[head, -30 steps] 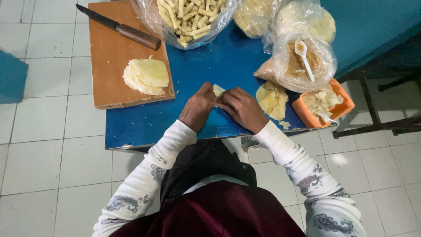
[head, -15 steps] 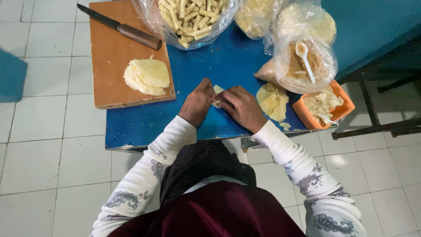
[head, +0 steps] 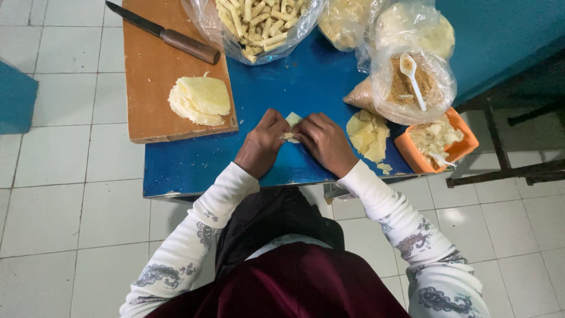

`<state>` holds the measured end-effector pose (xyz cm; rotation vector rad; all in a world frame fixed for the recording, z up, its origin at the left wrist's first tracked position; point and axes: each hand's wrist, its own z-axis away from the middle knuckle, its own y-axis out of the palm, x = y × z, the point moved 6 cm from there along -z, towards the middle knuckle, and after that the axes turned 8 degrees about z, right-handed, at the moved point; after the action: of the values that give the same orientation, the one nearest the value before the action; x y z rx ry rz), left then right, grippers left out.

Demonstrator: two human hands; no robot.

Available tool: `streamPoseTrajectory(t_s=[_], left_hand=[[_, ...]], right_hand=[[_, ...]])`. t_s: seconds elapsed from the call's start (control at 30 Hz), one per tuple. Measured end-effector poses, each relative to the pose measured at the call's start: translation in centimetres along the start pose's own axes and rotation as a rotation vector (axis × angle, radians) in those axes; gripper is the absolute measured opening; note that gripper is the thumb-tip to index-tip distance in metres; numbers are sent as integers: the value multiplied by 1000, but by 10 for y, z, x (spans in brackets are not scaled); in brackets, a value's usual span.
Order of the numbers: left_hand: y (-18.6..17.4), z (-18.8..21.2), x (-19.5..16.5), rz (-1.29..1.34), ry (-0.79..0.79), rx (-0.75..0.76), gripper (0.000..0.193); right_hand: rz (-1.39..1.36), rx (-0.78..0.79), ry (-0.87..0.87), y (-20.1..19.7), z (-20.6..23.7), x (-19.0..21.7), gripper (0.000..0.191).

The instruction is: The person folds thin yellow sheets one at a time on a blue table, spooning brown sugar from a plastic bag onto a sheet before folding it over, and stacks the folded pieces in a pile. Trimmed or broken pieces are set aside in an orange container next to the work area.

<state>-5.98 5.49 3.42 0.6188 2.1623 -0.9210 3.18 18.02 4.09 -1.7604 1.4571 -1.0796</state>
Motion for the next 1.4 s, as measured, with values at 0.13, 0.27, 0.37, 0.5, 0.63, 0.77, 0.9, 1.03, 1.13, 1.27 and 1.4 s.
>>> streamPoseTrajectory(t_s=[0.13, 0.27, 0.37, 0.5, 0.63, 0.77, 0.9, 1.03, 1.13, 1.27, 1.4], left_hand=[[4, 2, 0, -104, -15, 45, 31], [0, 16, -5, -171, 54, 84, 27], [-2, 23, -7, -239, 129, 148, 28], [1, 28, -7, -280, 145, 185, 31], [-3, 30, -9, -195, 121, 134, 27], [-10, 29, -11, -140, 41, 131, 27], [-11, 15, -12, -135, -49, 38, 20], [-3, 2, -19, -304, 74, -51, 13], [2, 3, -20, -381, 162, -31, 20], [7, 6, -12, -462, 188, 13, 14], [12, 6, -10, -485, 206, 56, 11]], right_hand=[[-43, 3, 28, 1, 0, -2, 11], [-44, 11, 21, 0, 0, -2, 11], [-70, 2, 22, -1, -1, -1, 10], [-80, 3, 26, -2, -3, -1, 10], [-96, 9, 23, -2, -4, -1, 9], [-140, 6, 45, -1, -4, -4, 8], [-174, 10, 85, 2, -2, -8, 10], [-200, 33, 107, 5, -2, -13, 11], [-241, 66, 156, 9, -3, -19, 13], [-275, 98, 197, 13, -3, -22, 13], [-268, 87, 208, 14, -3, -23, 14]])
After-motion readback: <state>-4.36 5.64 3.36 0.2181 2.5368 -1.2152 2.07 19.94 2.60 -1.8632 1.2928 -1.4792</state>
